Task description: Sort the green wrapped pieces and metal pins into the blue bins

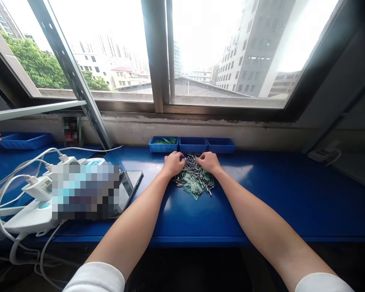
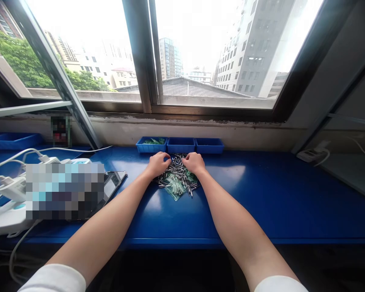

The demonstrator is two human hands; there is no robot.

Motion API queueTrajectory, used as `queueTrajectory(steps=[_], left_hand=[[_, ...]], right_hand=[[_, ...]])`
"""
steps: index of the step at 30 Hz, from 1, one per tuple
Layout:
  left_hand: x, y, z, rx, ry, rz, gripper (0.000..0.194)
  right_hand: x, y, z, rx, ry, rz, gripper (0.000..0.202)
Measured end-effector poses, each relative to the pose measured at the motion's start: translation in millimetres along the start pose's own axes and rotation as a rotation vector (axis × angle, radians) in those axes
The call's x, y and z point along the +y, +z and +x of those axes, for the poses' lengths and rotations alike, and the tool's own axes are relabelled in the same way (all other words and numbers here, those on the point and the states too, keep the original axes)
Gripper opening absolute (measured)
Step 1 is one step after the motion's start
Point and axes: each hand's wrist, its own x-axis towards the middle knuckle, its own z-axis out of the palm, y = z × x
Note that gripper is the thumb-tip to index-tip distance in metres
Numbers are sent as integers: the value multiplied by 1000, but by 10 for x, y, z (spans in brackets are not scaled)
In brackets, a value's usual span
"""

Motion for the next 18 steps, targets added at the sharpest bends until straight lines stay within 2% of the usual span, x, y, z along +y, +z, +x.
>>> queueTrajectory(steps=[5,10,15,18], left_hand=[[48,-47,-26,15,65,-73,21],[119,-75,-74,-34,204,-186,25],[126,-64,-68,31,232,-178,19],[122,-67,-63,60,205,-183,23]], right_hand=[[-9,-44,19,67,-36,284,28],[-52,-31,-6,-48,-11,756,35],[-112,-65,-56,-144,37,885,37],[-115,-77,-65,-166,31,885,38]])
